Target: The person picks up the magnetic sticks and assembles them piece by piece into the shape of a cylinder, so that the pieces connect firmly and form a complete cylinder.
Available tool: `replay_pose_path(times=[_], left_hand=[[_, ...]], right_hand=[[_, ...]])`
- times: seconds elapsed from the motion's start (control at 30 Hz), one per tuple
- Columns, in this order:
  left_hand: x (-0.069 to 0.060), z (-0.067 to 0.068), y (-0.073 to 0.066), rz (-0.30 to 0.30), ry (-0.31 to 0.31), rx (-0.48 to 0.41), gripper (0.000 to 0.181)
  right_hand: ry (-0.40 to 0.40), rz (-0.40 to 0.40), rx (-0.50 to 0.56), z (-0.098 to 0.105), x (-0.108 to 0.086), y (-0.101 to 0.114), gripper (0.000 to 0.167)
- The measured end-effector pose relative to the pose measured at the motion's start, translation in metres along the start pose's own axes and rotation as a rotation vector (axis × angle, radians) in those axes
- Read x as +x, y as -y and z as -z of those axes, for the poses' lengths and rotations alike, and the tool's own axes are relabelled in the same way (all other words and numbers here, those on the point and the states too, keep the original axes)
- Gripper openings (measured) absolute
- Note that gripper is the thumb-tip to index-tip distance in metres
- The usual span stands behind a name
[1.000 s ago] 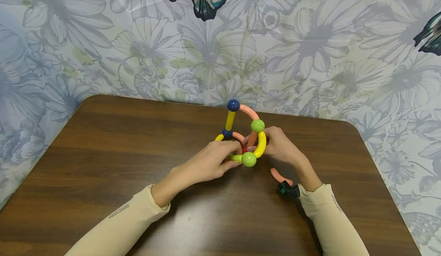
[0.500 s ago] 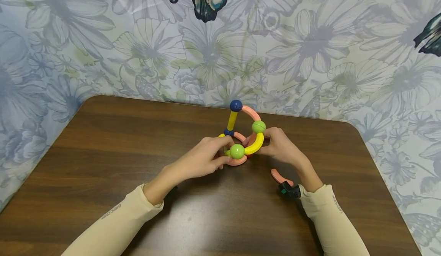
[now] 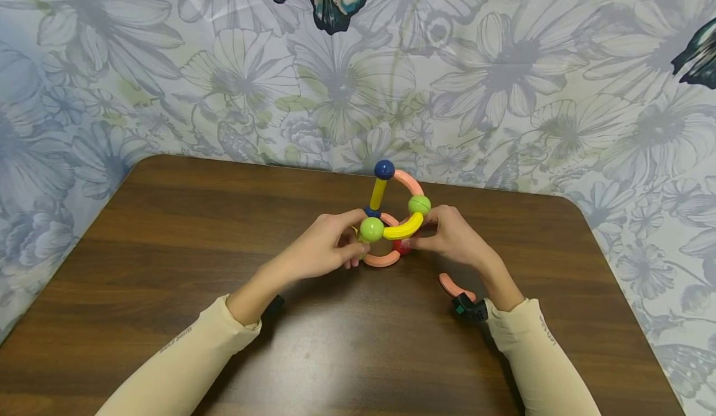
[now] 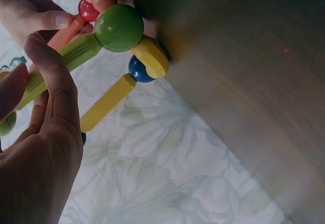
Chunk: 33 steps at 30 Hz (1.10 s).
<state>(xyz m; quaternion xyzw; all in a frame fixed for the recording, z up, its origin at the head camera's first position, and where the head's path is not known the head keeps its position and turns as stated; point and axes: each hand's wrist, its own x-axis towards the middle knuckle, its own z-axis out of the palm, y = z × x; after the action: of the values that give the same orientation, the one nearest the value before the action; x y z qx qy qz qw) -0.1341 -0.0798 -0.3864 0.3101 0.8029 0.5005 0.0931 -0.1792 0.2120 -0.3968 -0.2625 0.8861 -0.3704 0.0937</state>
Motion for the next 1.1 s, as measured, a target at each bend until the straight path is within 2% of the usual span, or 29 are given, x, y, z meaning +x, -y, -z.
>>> replay_pose_path(times=[0.2,0.47,0.7,1.1], left_hand=[[0.002,0.002,0.005,0.017,-0.021,-0.067,0.02],[0.004,0.003,0.011,0.056,-0.066,-0.11,0.016],[0.005,0.003,0.011,0.087,-0.111,-0.145,0.018],[0.005,0.004,0.012,0.111,-0.121,-0.097,0.016]], right_hand=[[0.021,0.008,0.009,0.0,0.001,0.0,0.016],[0.038,0.038,0.035,-0.001,0.002,0.0,0.009],[0.056,0.071,0.066,-0.001,0.003,0.001,0.007],[0.065,0.07,0.051,-0.001,0.004,0.001,0.006]])
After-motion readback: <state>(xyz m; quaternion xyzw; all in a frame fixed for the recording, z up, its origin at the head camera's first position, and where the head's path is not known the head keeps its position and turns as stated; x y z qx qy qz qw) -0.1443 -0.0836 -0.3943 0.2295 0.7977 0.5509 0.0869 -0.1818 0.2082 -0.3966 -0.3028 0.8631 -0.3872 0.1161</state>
